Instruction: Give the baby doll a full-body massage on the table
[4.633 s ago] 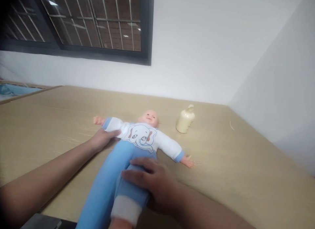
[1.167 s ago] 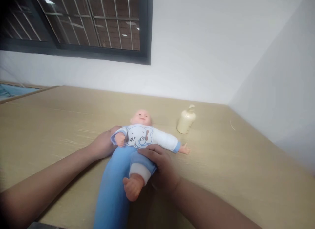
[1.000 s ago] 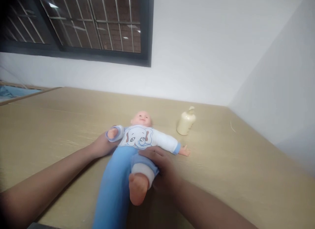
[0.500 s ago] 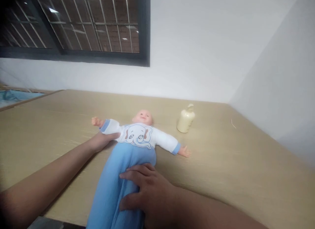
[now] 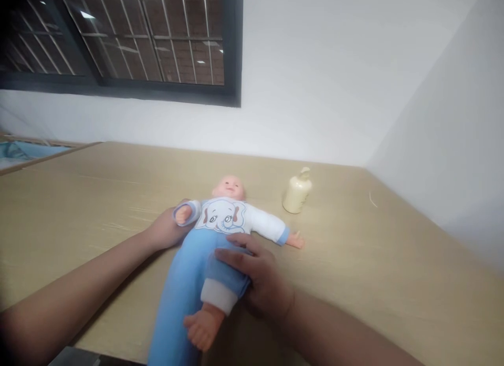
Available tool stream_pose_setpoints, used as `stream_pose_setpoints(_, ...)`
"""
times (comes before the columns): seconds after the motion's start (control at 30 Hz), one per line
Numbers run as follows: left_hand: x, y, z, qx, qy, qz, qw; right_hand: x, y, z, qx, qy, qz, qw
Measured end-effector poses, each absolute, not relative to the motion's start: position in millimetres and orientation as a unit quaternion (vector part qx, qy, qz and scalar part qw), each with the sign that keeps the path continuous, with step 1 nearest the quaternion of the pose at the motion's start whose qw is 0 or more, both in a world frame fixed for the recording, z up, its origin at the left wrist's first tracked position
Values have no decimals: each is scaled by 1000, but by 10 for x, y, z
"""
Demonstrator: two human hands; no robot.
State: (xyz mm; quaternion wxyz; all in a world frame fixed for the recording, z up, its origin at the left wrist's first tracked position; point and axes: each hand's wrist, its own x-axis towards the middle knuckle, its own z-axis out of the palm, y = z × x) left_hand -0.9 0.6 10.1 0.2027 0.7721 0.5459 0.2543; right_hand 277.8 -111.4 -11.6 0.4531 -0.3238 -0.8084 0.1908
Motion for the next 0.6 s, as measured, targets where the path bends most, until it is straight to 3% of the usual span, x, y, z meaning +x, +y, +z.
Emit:
stream_pose_setpoints(0.17, 49, -40, 199, 823, 543, 122, 115, 2748, -940, -121, -321, -785, 241, 472)
stream_pose_setpoints(0.6, 48, -26, 162, 813, 546, 147, 140, 2683, -937, 11, -324, -751, 277, 504)
